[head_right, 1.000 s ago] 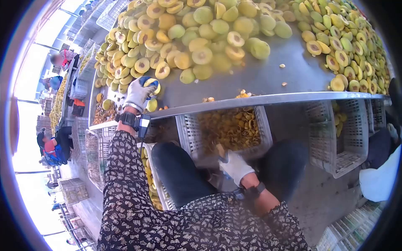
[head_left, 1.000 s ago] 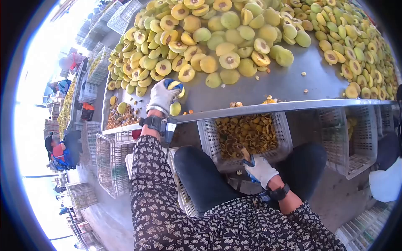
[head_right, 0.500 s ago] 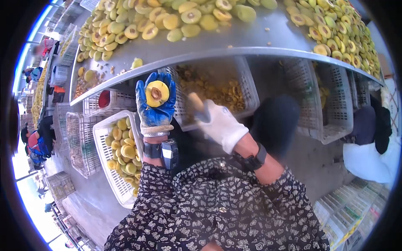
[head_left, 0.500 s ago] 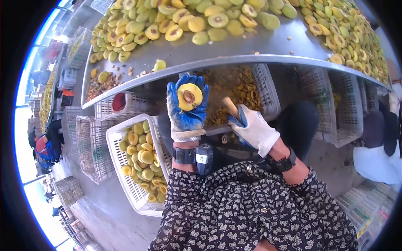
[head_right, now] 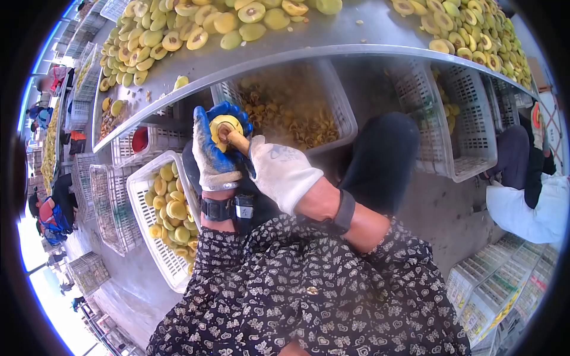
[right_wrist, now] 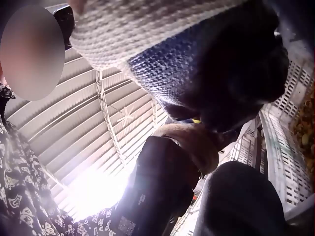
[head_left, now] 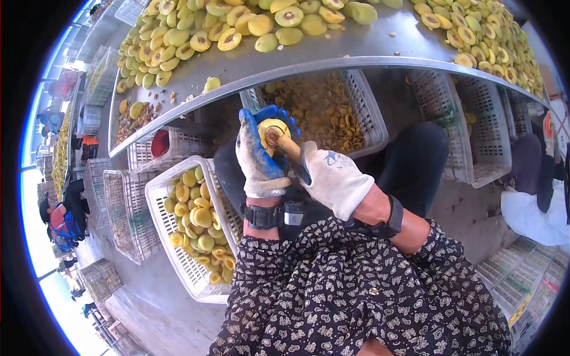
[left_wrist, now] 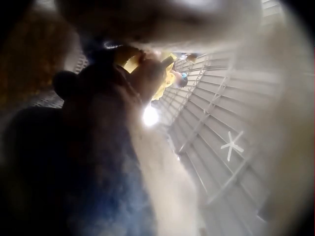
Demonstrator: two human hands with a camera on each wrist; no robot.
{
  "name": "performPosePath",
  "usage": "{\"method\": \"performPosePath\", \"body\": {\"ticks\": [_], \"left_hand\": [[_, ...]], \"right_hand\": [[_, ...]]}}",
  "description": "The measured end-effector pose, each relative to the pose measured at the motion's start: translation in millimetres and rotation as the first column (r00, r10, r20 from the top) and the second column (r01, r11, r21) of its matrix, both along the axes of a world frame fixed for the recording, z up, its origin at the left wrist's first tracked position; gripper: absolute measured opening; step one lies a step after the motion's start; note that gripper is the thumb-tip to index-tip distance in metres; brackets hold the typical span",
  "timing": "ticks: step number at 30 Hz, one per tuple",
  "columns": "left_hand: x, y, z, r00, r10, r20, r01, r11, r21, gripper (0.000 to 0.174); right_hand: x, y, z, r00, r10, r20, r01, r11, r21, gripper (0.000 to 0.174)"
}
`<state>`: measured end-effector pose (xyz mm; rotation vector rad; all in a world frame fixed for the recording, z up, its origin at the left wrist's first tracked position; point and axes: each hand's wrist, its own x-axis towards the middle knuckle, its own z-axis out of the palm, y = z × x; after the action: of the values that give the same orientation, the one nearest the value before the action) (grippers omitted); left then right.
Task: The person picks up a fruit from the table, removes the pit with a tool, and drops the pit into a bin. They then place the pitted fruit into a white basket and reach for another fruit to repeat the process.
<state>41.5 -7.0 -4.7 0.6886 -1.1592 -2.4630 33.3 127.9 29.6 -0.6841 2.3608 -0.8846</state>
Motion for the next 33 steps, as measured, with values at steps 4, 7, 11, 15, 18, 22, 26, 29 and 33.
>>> {"method": "performPosePath", "body": {"ticks": [4,7,11,15,18,22,26,29,33], "left_hand": [[-1.8,-8.8,-12.6,0.988,-0.061,0.145,0.075,0.992,-0.099,0.033],[0.0,-11.9,-17.7,0.96,-0.195,0.204,0.235,0.951,-0.2,0.034],[-0.4,-12.2,-17.3,0.873,-0.391,0.291,0.432,0.897,-0.091,0.038],[-0.4,-0.4,-18.3,0.97,-0.237,0.054,0.23,0.967,0.111,0.041],[7.4,-8.4,-33.0,0.957,-0.28,0.08,0.28,0.96,0.01,0.037],[6.9,-8.1,-30.7,0.924,-0.36,0.129,0.366,0.93,-0.028,0.032],[2.1,-13.9,-17.3,0.848,-0.473,0.24,0.498,0.866,-0.05,0.035],[-4.0,-13.6,-14.3,0.79,-0.531,0.307,0.576,0.814,-0.073,0.037],[-10.3,-9.8,-24.0,0.786,-0.467,0.407,0.562,0.812,-0.154,0.034]], "right_hand": [[6.7,5.9,-8.2,0.999,0.024,0.026,-0.024,1.0,0.001,0.022],[3.1,11.4,-11.9,0.989,0.014,0.15,-0.011,1.0,-0.024,0.02],[4.5,19.0,-16.6,0.703,0.029,0.711,0.162,0.966,-0.2,0.013],[2.4,23.9,-18.0,0.297,0.094,0.95,0.434,0.873,-0.222,0.01],[8.5,22.2,-22.3,0.33,0.09,0.94,0.405,0.886,-0.227,0.011],[7.8,21.7,-14.3,0.475,0.079,0.876,0.268,0.936,-0.229,0.01],[4.8,34.7,-40.2,-0.117,0.456,0.882,0.561,0.763,-0.321,0.008],[8.7,35.7,-46.7,-0.164,0.446,0.88,0.604,0.75,-0.268,0.008],[11.3,30.9,-60.6,-0.181,0.453,0.873,0.62,0.741,-0.256,0.025]]}}
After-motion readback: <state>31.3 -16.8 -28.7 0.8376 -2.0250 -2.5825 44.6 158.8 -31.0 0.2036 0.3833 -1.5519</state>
